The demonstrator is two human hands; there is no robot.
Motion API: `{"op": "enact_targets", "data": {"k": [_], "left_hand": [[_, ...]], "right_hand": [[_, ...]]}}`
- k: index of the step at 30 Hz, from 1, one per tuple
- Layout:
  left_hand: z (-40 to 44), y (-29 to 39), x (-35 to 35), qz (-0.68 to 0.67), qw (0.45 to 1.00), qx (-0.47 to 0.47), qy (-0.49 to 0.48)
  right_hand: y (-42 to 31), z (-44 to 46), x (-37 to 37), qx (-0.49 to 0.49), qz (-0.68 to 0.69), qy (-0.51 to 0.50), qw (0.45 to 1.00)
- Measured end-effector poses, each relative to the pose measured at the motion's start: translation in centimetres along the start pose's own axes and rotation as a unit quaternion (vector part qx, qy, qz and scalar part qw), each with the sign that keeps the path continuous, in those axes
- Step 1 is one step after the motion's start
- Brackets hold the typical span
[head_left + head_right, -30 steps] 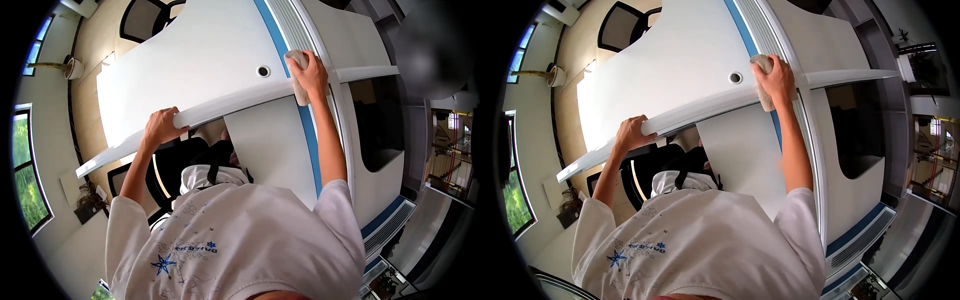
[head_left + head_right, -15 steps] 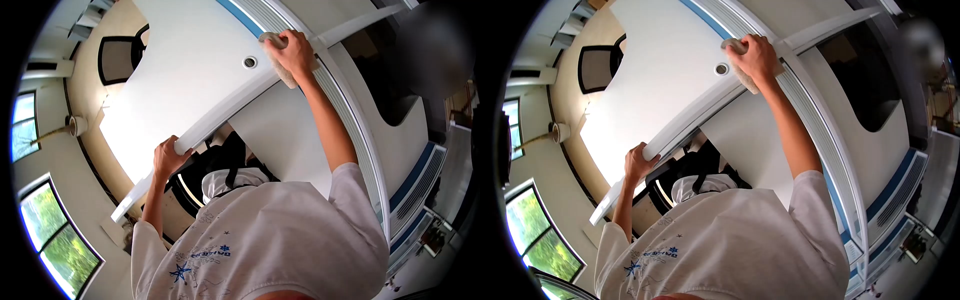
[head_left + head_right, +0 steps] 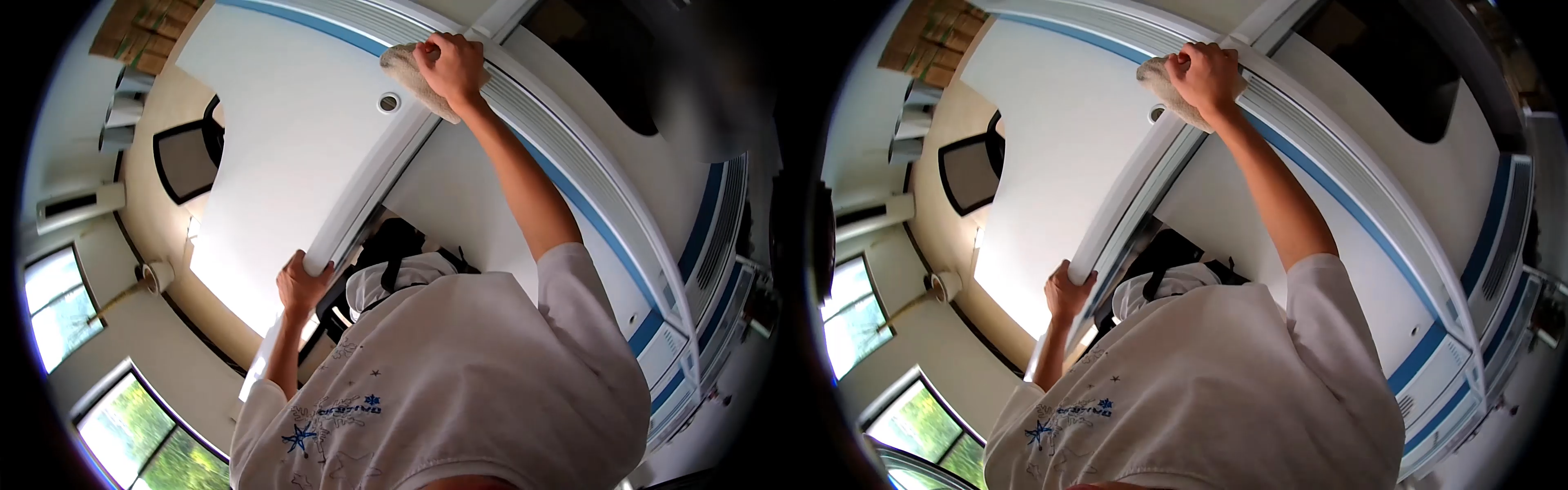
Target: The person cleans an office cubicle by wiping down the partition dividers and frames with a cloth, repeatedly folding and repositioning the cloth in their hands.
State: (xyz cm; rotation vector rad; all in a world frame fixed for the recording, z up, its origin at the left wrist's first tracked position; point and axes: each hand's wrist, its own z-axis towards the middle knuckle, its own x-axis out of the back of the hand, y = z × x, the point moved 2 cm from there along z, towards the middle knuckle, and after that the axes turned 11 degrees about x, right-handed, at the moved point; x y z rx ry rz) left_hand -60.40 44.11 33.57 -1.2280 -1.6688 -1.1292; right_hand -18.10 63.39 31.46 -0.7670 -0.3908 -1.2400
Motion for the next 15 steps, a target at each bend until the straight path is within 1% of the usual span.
{"op": "enact_targets", "data": {"k": [4,5,7,8,9,12,13,15], "left_hand": [[0.1,-0.6,-0.9,0.009,1.0,-0.01,0.022],[0.2,-0.7,-1.0,0.01,1.0,-0.016,0.025],[0.4,-1.0,-1.3,0.008,0.999,-0.025,0.028],[0.4,-1.1,-1.4,0.003,1.0,-0.019,0.013],[-0.1,-0.8,-1.0,-0.004,1.0,-0.023,0.011],[0.2,-0.7,-0.8,-0.013,1.0,-0.025,-0.008],[0.2,-1.0,-0.8,-0.011,1.0,-0.024,-0.013],[0.1,-1.8,-0.9,-0.04,0.998,-0.043,-0.019]], "right_hand": [[-0.1,-0.5,0.1,-0.012,-0.011,0.058,0.998],[0.1,-0.5,-0.2,-0.023,-0.02,0.043,0.999],[0.2,-0.7,-0.7,-0.02,-0.049,0.043,0.998],[0.1,-1.0,-0.8,-0.015,-0.062,0.039,0.997],[-0.8,-0.9,0.6,-0.031,-0.075,0.036,0.996],[-0.9,-1.3,-0.3,-0.018,-0.079,0.016,0.997],[-1.7,-1.6,-0.2,0.002,-0.085,0.055,0.995],[-4.4,-2.8,0.1,-0.026,-0.064,0.003,0.998]]}}
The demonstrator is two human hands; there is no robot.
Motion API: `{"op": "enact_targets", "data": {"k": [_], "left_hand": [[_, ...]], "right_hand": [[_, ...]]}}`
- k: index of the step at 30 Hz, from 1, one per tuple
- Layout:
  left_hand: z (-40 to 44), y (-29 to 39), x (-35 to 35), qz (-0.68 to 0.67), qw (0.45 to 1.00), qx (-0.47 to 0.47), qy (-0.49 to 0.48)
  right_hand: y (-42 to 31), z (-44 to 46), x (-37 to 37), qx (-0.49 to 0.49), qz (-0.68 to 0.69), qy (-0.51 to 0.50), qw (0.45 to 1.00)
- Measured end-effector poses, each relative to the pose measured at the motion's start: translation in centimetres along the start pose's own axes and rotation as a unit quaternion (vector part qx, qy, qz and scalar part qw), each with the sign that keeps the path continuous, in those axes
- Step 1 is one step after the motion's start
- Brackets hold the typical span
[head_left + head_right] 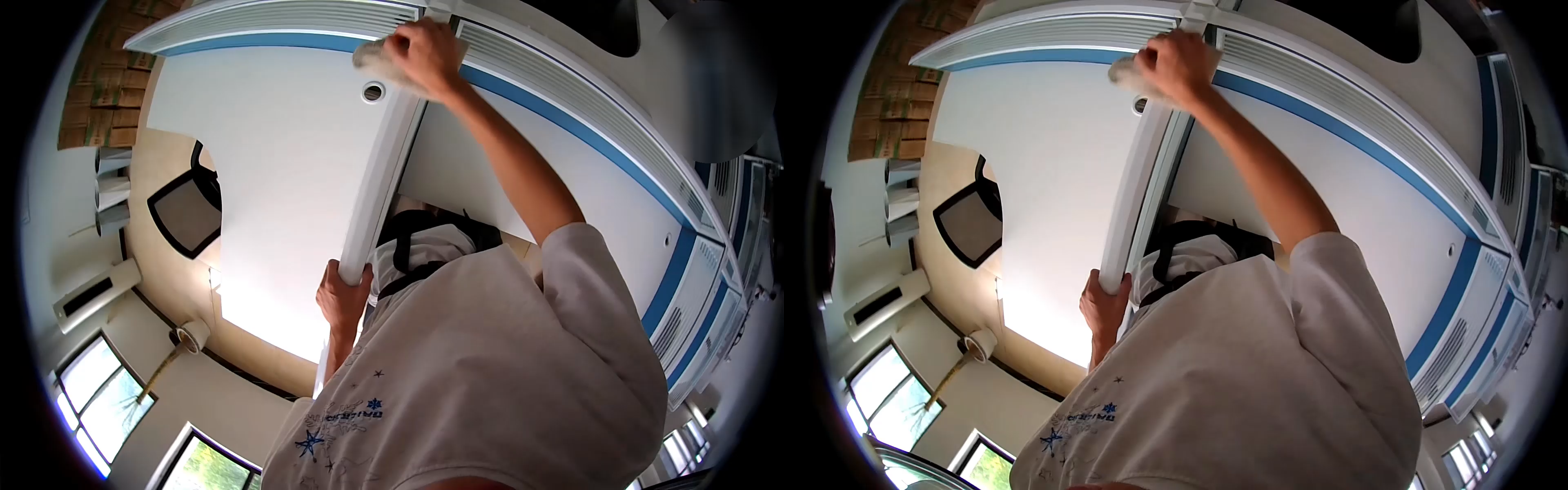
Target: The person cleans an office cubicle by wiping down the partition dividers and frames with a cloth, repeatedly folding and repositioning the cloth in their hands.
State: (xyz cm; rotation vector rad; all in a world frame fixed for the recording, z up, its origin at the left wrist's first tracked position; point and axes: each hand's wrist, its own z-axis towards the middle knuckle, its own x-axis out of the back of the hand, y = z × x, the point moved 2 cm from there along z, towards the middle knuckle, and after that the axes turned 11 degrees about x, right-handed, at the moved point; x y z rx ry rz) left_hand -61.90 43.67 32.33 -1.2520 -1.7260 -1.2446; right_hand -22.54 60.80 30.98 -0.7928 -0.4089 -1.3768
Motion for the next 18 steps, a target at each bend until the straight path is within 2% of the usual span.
{"op": "enact_targets", "data": {"k": [1,3,5,6,8,9,11,12,13,14,15,16,17,18], "left_hand": [[0.1,-0.2,0.0,-0.013,1.0,-0.016,-0.002],[1.2,-2.6,-0.6,-0.056,0.994,-0.016,-0.095],[3.0,-2.2,0.0,-0.17,0.967,-0.001,-0.189],[5.2,-3.7,-2.1,-0.254,0.941,-0.013,-0.221],[7.8,-0.3,-1.8,-0.364,0.895,-0.016,-0.257],[9.6,1.8,-1.5,-0.405,0.882,-0.023,-0.239],[13.7,5.9,-0.7,-0.38,0.897,-0.043,-0.221],[16.4,7.5,-1.0,-0.375,0.897,-0.106,-0.206],[18.9,9.0,-0.3,-0.293,0.915,-0.193,-0.198],[21.6,8.9,-0.7,-0.29,0.897,-0.258,-0.21],[21.7,11.0,0.4,-0.316,0.903,-0.178,-0.231],[21.7,12.5,1.2,-0.275,0.914,-0.156,-0.253],[21.7,13.8,1.9,-0.233,0.923,-0.135,-0.274],[21.1,15.3,2.0,-0.123,0.947,-0.036,-0.293]], "right_hand": [[-1.3,-0.6,0.9,-0.016,0.006,-0.023,1.0],[-4.7,-3.0,1.5,-0.003,0.061,0.01,0.998],[-8.4,-4.9,2.4,-0.024,0.096,0.001,0.995],[-10.0,-5.5,2.9,-0.032,0.108,-0.01,0.994],[-12.7,-7.2,4.1,-0.048,0.131,-0.035,0.99],[-13.8,-7.8,4.3,-0.057,0.14,-0.045,0.987],[-15.3,-9.3,5.3,-0.049,0.216,-0.023,0.975],[-15.8,-9.6,6.5,-0.083,0.234,0.023,0.968],[-16.2,-9.9,7.6,-0.119,0.25,0.07,0.958],[-15.8,-10.7,7.8,-0.138,0.207,0.066,0.966],[-15.4,-11.0,8.3,-0.183,0.186,0.086,0.962],[-15.1,-11.3,8.8,-0.228,0.165,0.105,0.954],[-14.8,-11.6,9.3,-0.273,0.144,0.126,0.943],[-14.4,-12.3,9.2,-0.292,0.113,0.088,0.946]]}}
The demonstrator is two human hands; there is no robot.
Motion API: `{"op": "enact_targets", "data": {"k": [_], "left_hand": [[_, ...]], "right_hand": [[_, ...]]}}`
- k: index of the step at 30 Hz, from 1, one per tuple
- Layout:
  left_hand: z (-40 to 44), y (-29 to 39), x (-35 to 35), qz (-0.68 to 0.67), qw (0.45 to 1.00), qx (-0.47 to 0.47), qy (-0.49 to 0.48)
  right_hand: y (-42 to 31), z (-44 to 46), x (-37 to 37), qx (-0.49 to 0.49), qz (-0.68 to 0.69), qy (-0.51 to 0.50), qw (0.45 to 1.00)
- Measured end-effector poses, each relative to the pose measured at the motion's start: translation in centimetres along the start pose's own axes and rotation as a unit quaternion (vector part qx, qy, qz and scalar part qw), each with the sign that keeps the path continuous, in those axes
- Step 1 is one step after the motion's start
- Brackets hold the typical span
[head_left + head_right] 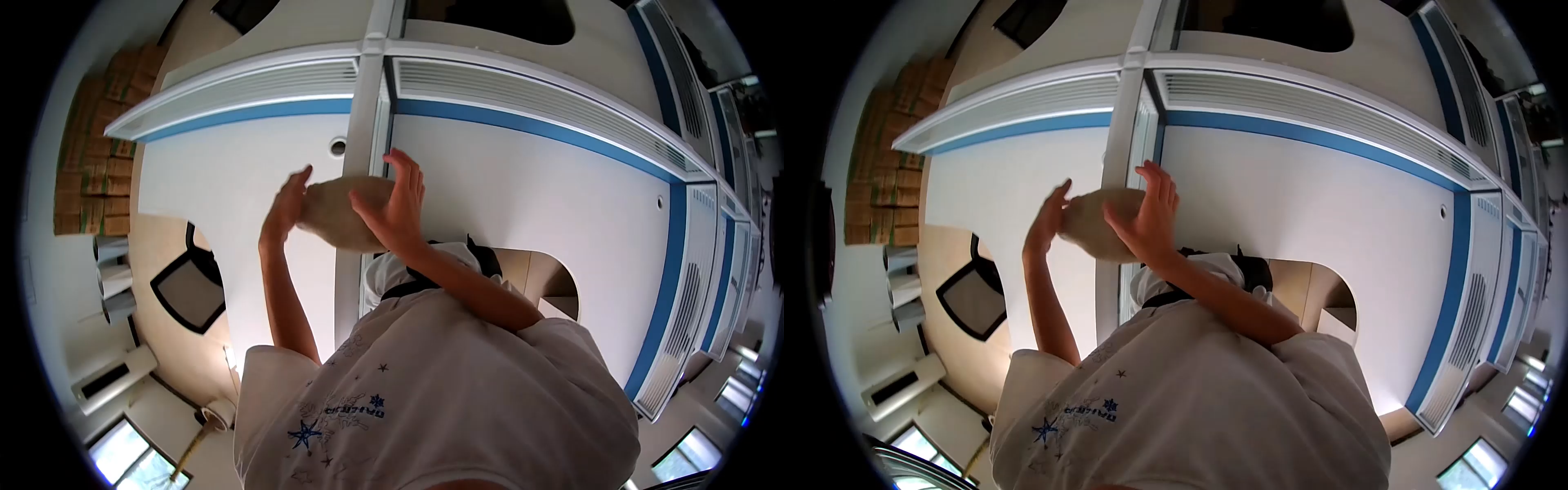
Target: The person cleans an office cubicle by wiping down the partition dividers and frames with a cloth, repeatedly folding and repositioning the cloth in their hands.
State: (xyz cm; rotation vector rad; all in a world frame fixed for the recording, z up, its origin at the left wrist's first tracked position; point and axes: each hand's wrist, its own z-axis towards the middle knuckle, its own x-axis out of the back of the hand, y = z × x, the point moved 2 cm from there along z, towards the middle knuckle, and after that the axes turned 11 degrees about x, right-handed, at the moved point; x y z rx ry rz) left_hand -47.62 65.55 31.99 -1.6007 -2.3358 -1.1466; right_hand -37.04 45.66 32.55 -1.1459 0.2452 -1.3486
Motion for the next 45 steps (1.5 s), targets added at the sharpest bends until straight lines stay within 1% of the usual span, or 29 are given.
{"op": "enact_targets", "data": {"k": [1,2,3,4,5,6,7,9,12,15,16,17,18,19,21,22,25,26,28,31,33,35,37,39,40,41,43,44,45], "left_hand": [[3.6,-2.8,-0.9,0.111,0.985,-0.131,-0.017],[3.9,-3.7,-2.2,0.231,0.944,-0.233,0.024],[3.3,-3.8,-3.0,0.206,0.948,-0.24,0.022],[2.7,-4.0,-3.8,0.182,0.951,-0.248,0.019],[2.2,-3.7,-4.1,0.013,0.987,-0.158,-0.031],[1.3,-3.5,-4.5,-0.106,0.99,-0.078,-0.055],[1.3,-4.0,-4.9,-0.152,0.985,-0.053,-0.063],[1.7,-4.4,-5.1,-0.213,0.971,-0.064,-0.092],[0.8,-2.3,-4.8,-0.159,0.986,-0.054,-0.008],[-0.4,0.1,-4.8,-0.123,0.981,-0.136,0.059],[-0.3,0.9,-4.8,-0.086,0.973,-0.192,0.093],[-0.6,1.8,-5.0,-0.06,0.966,-0.227,0.111],[-0.8,2.9,-5.2,-0.041,0.967,-0.224,0.114],[-0.4,3.7,-5.1,-0.023,0.968,-0.221,0.117],[2.3,3.7,-5.3,-0.08,0.974,-0.202,0.063],[3.2,3.5,-5.4,-0.105,0.976,-0.183,0.044],[4.8,3.3,-5.8,-0.21,0.966,-0.148,-0.026],[5.2,3.3,-5.8,-0.19,0.97,-0.148,-0.026],[5.3,3.9,-5.7,-0.177,0.97,-0.168,-0.012],[7.2,5.8,-6.1,-0.169,0.968,-0.183,0.022],[9.2,8.0,-6.0,-0.147,0.971,-0.182,0.047],[11.0,10.8,-6.0,-0.133,0.968,-0.188,0.099],[12.6,13.6,-5.9,-0.125,0.962,-0.202,0.135],[13.7,16.5,-5.8,-0.109,0.953,-0.212,0.185],[15.0,17.9,-5.8,-0.096,0.945,-0.227,0.215],[15.5,18.6,-6.0,-0.085,0.935,-0.241,0.245],[14.0,19.4,-5.6,-0.06,0.938,-0.223,0.257],[13.6,19.1,-5.6,-0.057,0.94,-0.212,0.261],[12.8,18.3,-5.8,-0.053,0.944,-0.194,0.262]], "right_hand": [[0.8,-0.6,-0.1,-0.071,0.046,-0.027,0.996],[1.4,-1.4,-0.3,-0.142,0.093,-0.054,0.984],[1.7,-1.9,-0.6,-0.211,0.143,-0.08,0.964],[2.0,-2.0,-0.6,-0.258,0.18,-0.12,0.942],[2.5,-1.7,-0.6,-0.3,0.218,-0.16,0.915],[2.8,-1.7,-0.9,-0.344,0.256,-0.2,0.881],[3.5,-2.2,-1.6,-0.309,0.218,-0.179,0.908],[4.0,-3.4,-2.7,-0.244,0.138,-0.143,0.949],[4.5,-2.9,-3.1,-0.368,0.248,-0.136,0.886],[2.6,-1.7,-3.0,-0.435,0.37,-0.014,0.821],[1.9,-1.2,-3.0,-0.438,0.356,0.02,0.825],[1.4,-0.5,-3.1,-0.439,0.342,0.053,0.829],[1.3,0.0,-3.5,-0.44,0.328,0.087,0.831],[2.1,0.2,-4.3,-0.432,0.324,0.096,0.836],[4.1,1.4,-5.7,-0.41,0.318,0.111,0.848],[4.3,1.9,-6.0,-0.367,0.303,0.106,0.873],[4.8,3.8,-6.3,-0.331,0.209,0.03,0.92],[5.2,4.2,-6.4,-0.323,0.206,0.029,0.923],[5.6,4.6,-6.4,-0.308,0.198,0.025,0.93],[7.1,7.2,-7.2,-0.285,0.199,0.06,0.936],[8.3,9.6,-7.9,-0.302,0.199,0.069,0.93],[9.4,12.5,-8.1,-0.305,0.187,0.071,0.931],[10.7,15.2,-8.6,-0.28,0.2,0.107,0.933],[12.1,17.7,-9.2,-0.274,0.175,0.134,0.936],[13.8,18.9,-9.7,-0.291,0.12,0.128,0.941],[14.5,18.8,-10.0,-0.3,0.127,0.128,0.937],[13.9,19.5,-9.7,-0.312,0.143,0.134,0.93],[14.0,19.6,-9.3,-0.344,0.091,0.09,0.93],[13.9,19.4,-8.9,-0.344,0.097,0.071,0.931]]}}
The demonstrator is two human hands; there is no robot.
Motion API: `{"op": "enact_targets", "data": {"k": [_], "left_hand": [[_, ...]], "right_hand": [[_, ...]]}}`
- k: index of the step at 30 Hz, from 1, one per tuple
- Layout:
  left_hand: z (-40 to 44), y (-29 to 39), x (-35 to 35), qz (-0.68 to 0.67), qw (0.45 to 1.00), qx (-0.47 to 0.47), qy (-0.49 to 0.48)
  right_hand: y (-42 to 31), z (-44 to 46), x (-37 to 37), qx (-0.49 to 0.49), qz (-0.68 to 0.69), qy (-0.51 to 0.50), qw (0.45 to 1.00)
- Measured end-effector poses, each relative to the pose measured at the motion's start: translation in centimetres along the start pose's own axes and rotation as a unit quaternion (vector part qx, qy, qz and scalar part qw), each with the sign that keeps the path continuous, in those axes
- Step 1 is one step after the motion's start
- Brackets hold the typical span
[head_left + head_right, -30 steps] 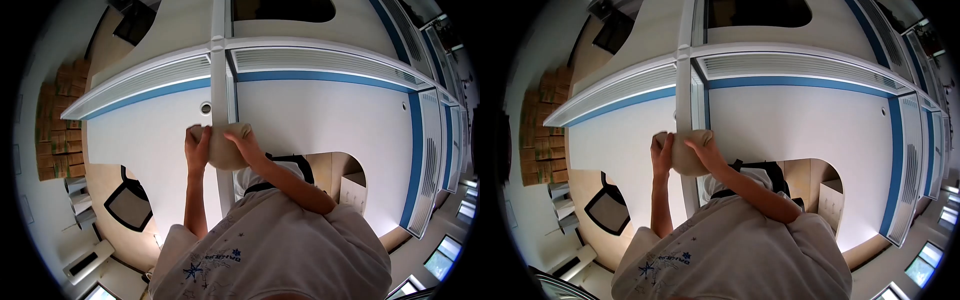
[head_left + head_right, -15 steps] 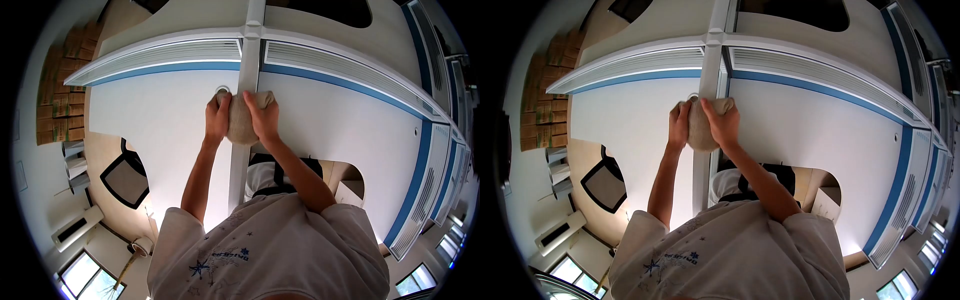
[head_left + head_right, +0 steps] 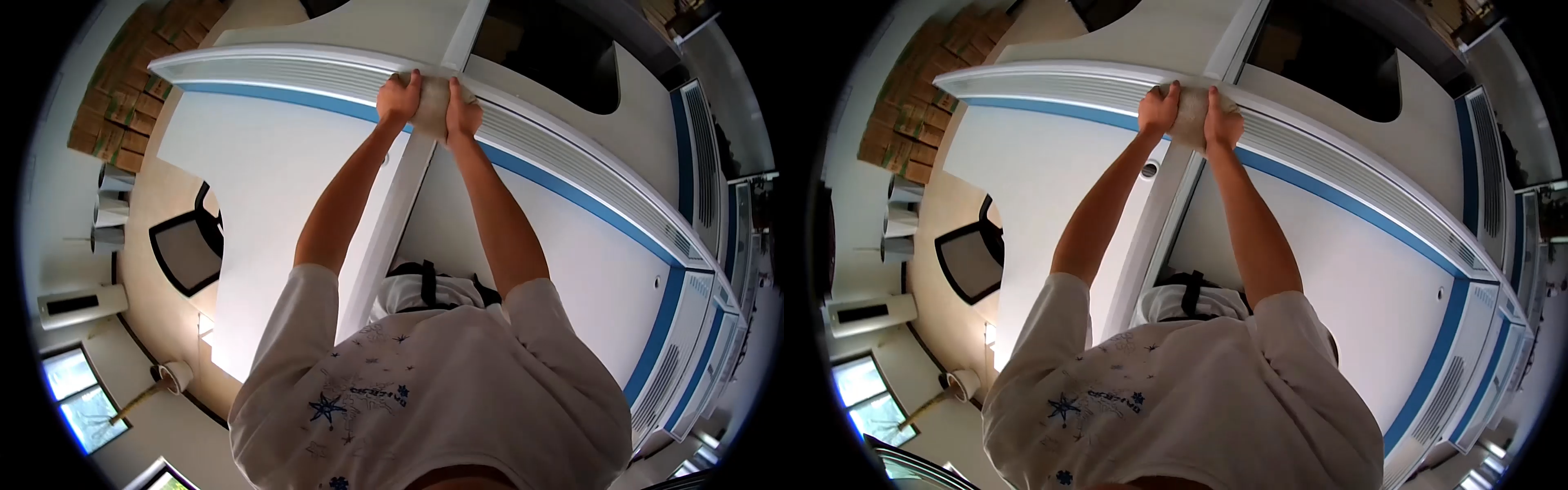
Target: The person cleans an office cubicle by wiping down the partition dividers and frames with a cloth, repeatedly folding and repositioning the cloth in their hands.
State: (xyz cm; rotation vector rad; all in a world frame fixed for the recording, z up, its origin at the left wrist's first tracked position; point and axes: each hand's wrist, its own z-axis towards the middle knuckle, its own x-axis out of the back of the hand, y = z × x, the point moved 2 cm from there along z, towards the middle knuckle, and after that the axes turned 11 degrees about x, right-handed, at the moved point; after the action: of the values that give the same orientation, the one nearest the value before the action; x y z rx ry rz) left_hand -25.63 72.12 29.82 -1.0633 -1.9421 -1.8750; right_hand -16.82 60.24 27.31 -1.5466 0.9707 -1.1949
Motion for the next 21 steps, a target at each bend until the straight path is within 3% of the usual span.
{"op": "enact_targets", "data": {"k": [5,9,13,21], "left_hand": [[-1.8,-3.4,0.7,-0.005,0.999,0.012,-0.038],[-6.2,-8.6,2.9,-0.122,0.985,0.025,-0.121],[-11.9,-13.6,6.1,-0.203,0.962,0.027,-0.179],[-12.2,-11.7,6.1,-0.26,0.929,0.103,-0.243]], "right_hand": [[1.5,-3.1,1.2,-0.002,0.029,-0.047,0.998],[4.2,-9.8,2.8,-0.009,0.16,-0.1,0.982],[4.7,-17.7,5.4,-0.033,0.15,-0.131,0.979],[5.5,-17.2,4.4,0.067,0.151,-0.145,0.975]]}}
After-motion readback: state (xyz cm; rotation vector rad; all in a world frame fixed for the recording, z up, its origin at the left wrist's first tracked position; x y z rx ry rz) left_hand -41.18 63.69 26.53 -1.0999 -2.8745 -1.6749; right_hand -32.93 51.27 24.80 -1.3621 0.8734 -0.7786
